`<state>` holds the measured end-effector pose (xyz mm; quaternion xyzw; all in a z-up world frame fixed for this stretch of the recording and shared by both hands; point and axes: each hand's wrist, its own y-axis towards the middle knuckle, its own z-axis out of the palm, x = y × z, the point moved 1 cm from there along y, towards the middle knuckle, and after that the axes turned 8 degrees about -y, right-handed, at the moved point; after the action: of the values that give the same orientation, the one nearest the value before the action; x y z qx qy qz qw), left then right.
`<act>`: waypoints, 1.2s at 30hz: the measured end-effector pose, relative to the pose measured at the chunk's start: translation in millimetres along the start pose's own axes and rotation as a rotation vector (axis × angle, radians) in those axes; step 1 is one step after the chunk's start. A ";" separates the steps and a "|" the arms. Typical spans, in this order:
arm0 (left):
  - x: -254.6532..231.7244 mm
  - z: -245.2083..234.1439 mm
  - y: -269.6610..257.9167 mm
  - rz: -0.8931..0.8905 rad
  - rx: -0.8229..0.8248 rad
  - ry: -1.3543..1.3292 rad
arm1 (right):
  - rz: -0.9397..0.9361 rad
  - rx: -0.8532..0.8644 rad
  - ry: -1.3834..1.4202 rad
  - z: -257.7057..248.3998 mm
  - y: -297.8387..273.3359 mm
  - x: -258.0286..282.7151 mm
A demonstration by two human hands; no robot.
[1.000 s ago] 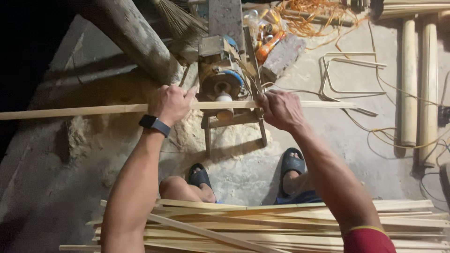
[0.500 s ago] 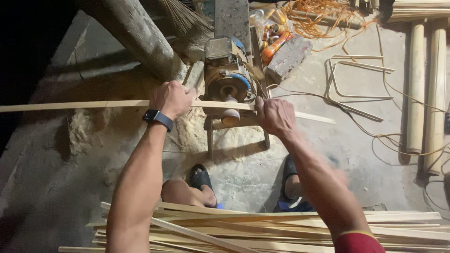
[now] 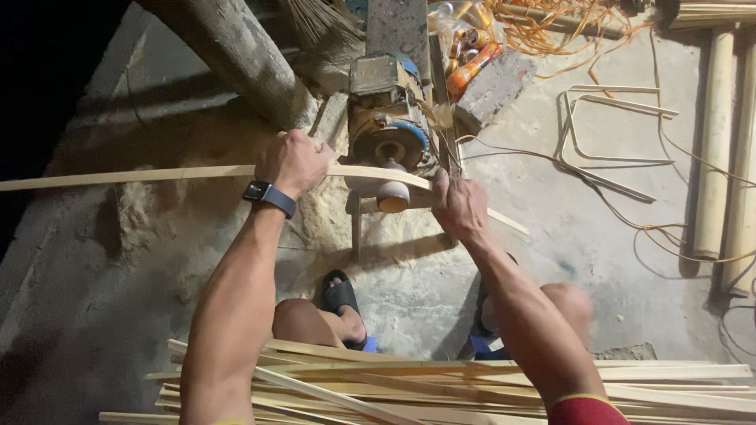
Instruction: The person sits on the floor and uses a bench grinder to smooth thin wooden strips. They hold each strip with both hands and pass it back and forth against the rotating grinding wheel, then place the finished pieces aside.
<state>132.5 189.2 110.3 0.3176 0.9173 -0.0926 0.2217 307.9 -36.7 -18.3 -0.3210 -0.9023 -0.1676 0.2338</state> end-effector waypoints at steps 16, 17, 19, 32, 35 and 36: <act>-21.8 9.3 -13.6 -0.048 0.020 0.003 | 0.318 -0.163 0.812 144.2 -25.3 -17.0; -23.5 9.4 -13.8 -0.031 0.011 0.011 | 0.342 -0.123 0.888 150.3 -27.1 -13.4; -25.6 11.2 -14.1 0.002 -0.006 0.027 | 0.354 -0.088 1.063 158.7 -30.6 -3.1; 38.8 93.0 -7.9 0.026 -0.037 -0.389 | 0.335 -0.126 1.347 165.4 -31.8 21.0; 57.8 122.9 -9.9 0.121 -0.145 -0.473 | 0.351 -0.123 1.326 165.0 -31.6 18.7; 63.6 133.0 -10.1 0.128 -0.157 -0.509 | 0.363 -0.120 1.332 165.3 -31.1 18.8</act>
<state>128.0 174.4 -36.7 0.3231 0.8145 -0.0838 0.4744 222.6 24.6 -151.1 -0.3082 -0.4876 -0.3369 0.7441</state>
